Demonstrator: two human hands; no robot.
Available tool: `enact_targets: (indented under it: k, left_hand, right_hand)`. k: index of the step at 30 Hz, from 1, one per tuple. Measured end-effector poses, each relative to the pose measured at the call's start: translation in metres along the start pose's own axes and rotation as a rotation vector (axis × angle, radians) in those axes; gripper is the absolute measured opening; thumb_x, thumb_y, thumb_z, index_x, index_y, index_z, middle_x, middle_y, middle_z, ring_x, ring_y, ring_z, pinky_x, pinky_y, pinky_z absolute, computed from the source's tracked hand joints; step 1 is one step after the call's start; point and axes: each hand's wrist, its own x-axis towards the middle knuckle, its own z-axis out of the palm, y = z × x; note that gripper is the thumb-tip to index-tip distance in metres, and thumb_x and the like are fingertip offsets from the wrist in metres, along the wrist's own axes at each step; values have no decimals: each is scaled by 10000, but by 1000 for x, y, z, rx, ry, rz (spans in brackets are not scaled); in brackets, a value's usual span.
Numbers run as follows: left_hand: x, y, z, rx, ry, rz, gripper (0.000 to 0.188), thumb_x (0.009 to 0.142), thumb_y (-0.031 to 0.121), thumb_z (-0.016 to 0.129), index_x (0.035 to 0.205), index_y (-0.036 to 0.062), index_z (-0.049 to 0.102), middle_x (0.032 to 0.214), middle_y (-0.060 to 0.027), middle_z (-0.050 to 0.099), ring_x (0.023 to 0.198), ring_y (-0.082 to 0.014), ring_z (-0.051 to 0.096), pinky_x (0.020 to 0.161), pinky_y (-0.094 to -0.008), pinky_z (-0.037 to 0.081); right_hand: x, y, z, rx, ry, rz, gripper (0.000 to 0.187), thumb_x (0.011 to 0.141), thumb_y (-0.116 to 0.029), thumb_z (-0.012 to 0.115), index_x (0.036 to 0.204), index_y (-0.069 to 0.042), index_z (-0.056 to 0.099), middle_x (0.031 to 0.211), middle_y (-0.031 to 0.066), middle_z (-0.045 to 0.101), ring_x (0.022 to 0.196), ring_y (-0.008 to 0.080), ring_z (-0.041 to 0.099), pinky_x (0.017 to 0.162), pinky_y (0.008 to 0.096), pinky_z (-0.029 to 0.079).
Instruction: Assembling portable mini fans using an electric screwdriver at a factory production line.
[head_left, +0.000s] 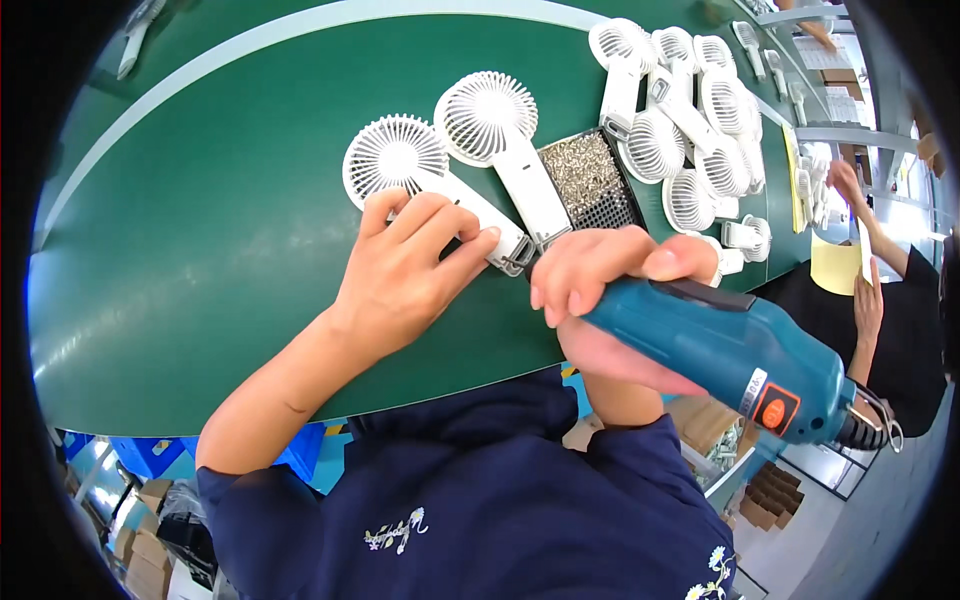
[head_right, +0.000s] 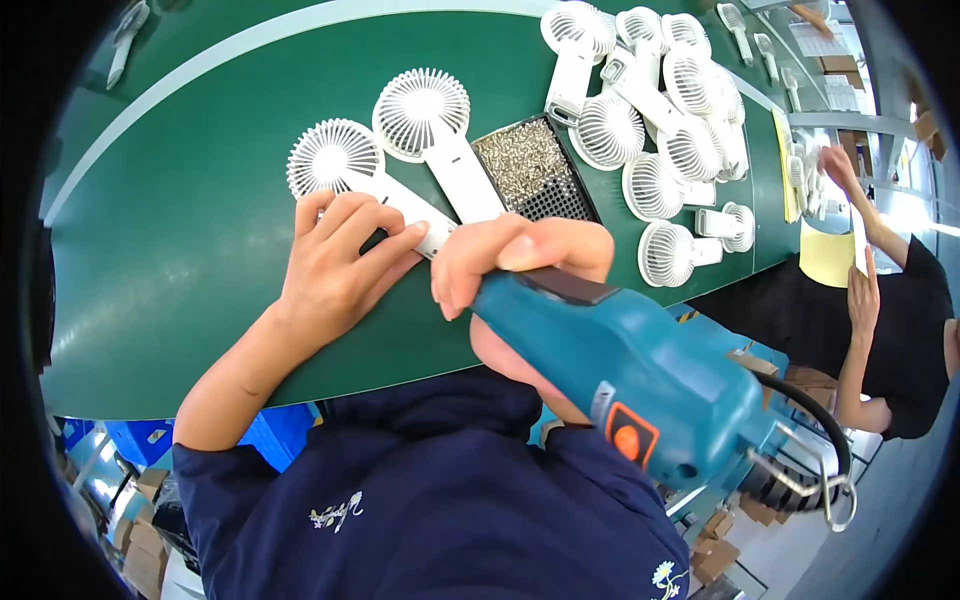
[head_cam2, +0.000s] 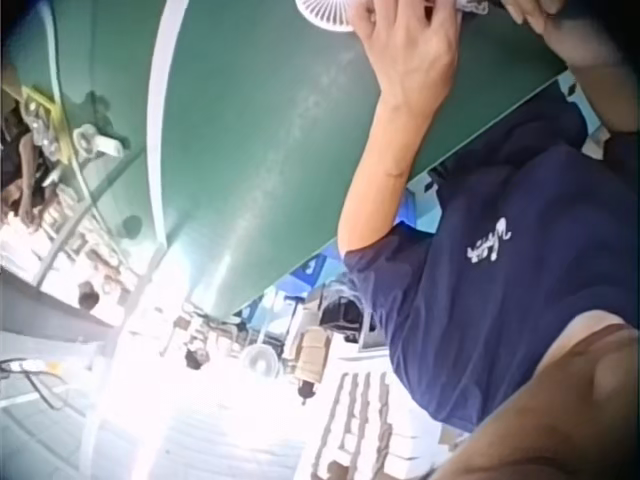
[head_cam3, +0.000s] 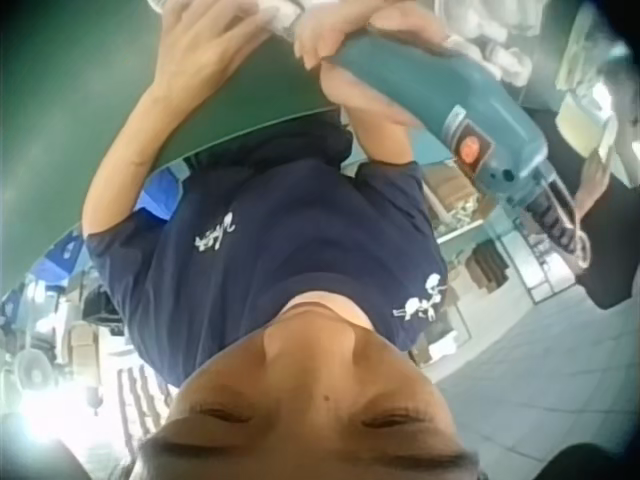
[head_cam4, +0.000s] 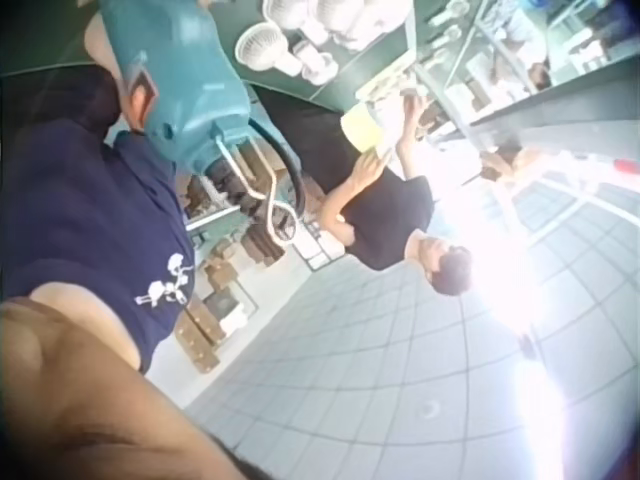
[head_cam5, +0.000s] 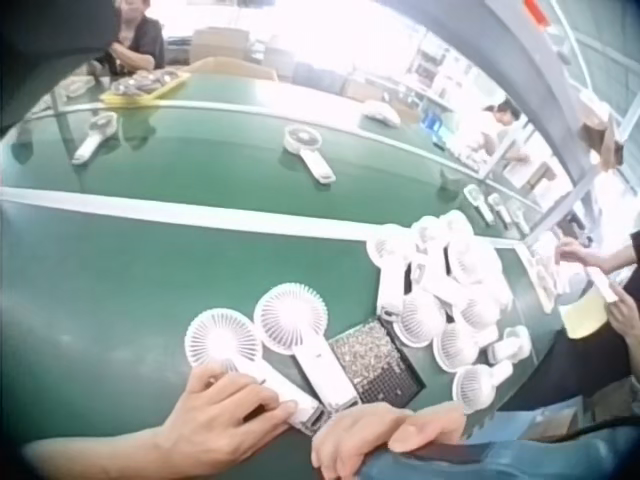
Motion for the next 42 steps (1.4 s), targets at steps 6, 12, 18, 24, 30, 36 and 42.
enact_targets:
  k: [6, 12, 18, 24, 30, 36, 42]
  left_hand:
    - [15, 13, -16, -110, -160, -37, 321, 705, 163, 792, 1005, 113, 686, 901, 9, 582, 900, -174, 580, 828, -352, 380]
    - [149, -85, -4, -77, 21, 15, 570, 776, -19, 627, 1328, 89, 540, 1177, -149, 583, 1096, -342, 555, 925, -452, 441]
    - [314, -198, 98, 173, -364, -480, 519, 916, 477, 484, 1372, 244, 570, 1608, -169, 231, 1455, -471, 192, 1062, -732, 222]
    - [319, -250, 125, 431, -16, -764, 372, 922, 312, 557, 1203, 96, 668, 1406, -189, 456, 1305, -418, 414, 954, -634, 395]
    - [230, -340, 26, 721, 43, -500, 215, 891, 74, 565, 1080, 19, 652, 1019, -209, 661, 948, -334, 671, 757, -433, 563]
    - [94, -401, -95, 1001, 273, -698, 234, 907, 169, 546, 1091, 35, 601, 959, -169, 662, 904, -344, 649, 787, -467, 524]
    - [64, -406, -99, 1085, 301, -1168, 693, 803, 618, 643, 1259, 100, 578, 1380, -292, 403, 1275, -475, 380, 1058, -583, 302]
  right_hand:
    - [-15, -40, -15, 7, 421, -355, 696, 913, -726, 443, 1223, -102, 435, 691, 45, 495, 406, 140, 454, 370, 301, 434]
    - [-85, -30, -26, 301, 594, 60, 646, 967, -695, 327, 1164, -90, 441, 624, 52, 478, 366, 156, 441, 321, 321, 408]
    - [-115, -36, 0, 389, 704, 88, 681, 976, -691, 296, 1219, -67, 422, 646, 111, 490, 360, 203, 428, 308, 355, 395]
    - [-119, -27, 0, 380, 879, 131, 680, 988, -675, 281, 1233, -55, 418, 655, 114, 489, 344, 204, 417, 292, 354, 387]
    - [-116, -23, -8, 372, 906, 127, 666, 989, -674, 281, 1214, -61, 407, 633, 92, 470, 332, 184, 414, 280, 335, 391]
    - [-122, -13, 0, 391, 902, 187, 681, 965, -717, 255, 1193, -92, 402, 613, 88, 461, 336, 190, 429, 294, 341, 408]
    - [-130, -5, 2, 403, 885, 156, 672, 958, -723, 294, 1156, -91, 411, 612, 83, 459, 369, 207, 463, 325, 350, 424]
